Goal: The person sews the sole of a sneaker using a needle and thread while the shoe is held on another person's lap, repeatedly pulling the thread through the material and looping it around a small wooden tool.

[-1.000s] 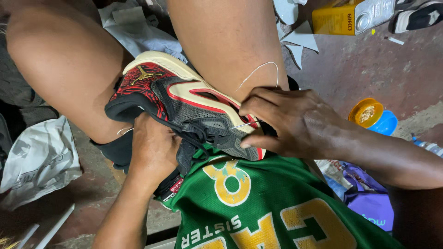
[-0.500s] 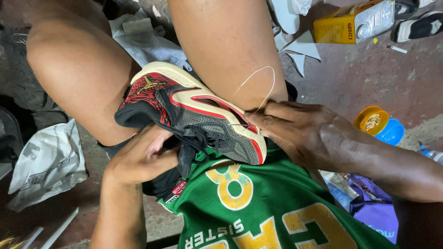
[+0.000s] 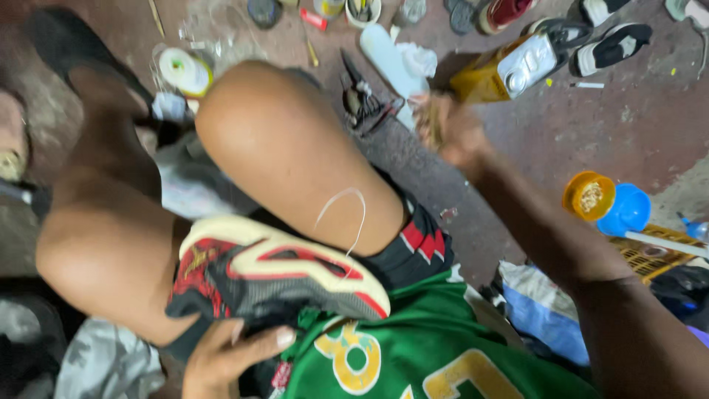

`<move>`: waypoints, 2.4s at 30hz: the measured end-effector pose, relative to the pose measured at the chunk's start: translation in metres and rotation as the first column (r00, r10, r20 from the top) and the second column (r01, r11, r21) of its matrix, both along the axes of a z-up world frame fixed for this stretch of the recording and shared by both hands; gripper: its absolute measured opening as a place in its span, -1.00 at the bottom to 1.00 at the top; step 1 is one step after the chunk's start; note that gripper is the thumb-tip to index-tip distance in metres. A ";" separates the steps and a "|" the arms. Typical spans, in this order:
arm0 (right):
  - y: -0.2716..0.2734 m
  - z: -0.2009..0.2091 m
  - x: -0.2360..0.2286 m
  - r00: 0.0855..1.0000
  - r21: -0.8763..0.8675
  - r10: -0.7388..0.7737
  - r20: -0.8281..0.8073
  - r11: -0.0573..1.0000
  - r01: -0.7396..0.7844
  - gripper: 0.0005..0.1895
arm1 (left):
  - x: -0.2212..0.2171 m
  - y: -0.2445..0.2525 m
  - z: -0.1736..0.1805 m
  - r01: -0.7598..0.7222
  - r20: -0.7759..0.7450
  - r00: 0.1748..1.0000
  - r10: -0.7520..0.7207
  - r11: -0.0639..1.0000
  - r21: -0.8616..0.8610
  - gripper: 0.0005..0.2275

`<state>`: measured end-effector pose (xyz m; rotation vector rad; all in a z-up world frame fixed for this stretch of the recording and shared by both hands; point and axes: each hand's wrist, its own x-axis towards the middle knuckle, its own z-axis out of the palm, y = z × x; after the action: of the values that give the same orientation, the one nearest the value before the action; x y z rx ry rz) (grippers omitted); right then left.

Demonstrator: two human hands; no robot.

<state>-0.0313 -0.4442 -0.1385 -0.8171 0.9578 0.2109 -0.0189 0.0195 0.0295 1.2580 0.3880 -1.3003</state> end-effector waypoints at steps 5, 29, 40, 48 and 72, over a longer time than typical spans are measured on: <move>0.032 -0.120 -0.058 0.993 0.059 -0.026 -0.114 0.998 0.033 -0.84 | 0.023 0.020 -0.032 -0.354 0.265 0.907 0.329 0.934 0.052 -0.44; -0.031 -0.212 0.061 0.912 -0.959 0.333 -0.240 -0.227 -0.170 -0.55 | 0.080 0.000 -0.123 -0.604 0.346 0.784 0.516 0.763 0.229 -0.64; 0.057 -0.233 0.164 0.813 -0.892 0.520 -0.263 0.190 -0.410 -0.67 | 0.079 -0.009 -0.122 -0.491 0.489 0.806 0.333 0.839 0.237 -0.64; 0.072 -0.271 0.211 0.835 -0.910 0.414 -0.363 0.035 -0.413 -0.52 | 0.116 -0.025 -0.117 -0.481 0.439 0.832 0.339 0.836 0.266 -0.68; 0.098 0.185 -0.024 0.769 -0.948 0.627 0.125 0.303 -0.093 -0.96 | 0.061 -0.078 0.030 -0.114 0.803 0.581 0.130 0.990 -0.078 -0.77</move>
<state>-0.0549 -0.3463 0.0465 -2.0750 0.2660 -0.1752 0.0421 -0.0583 0.0595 1.6333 -0.2061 -0.4839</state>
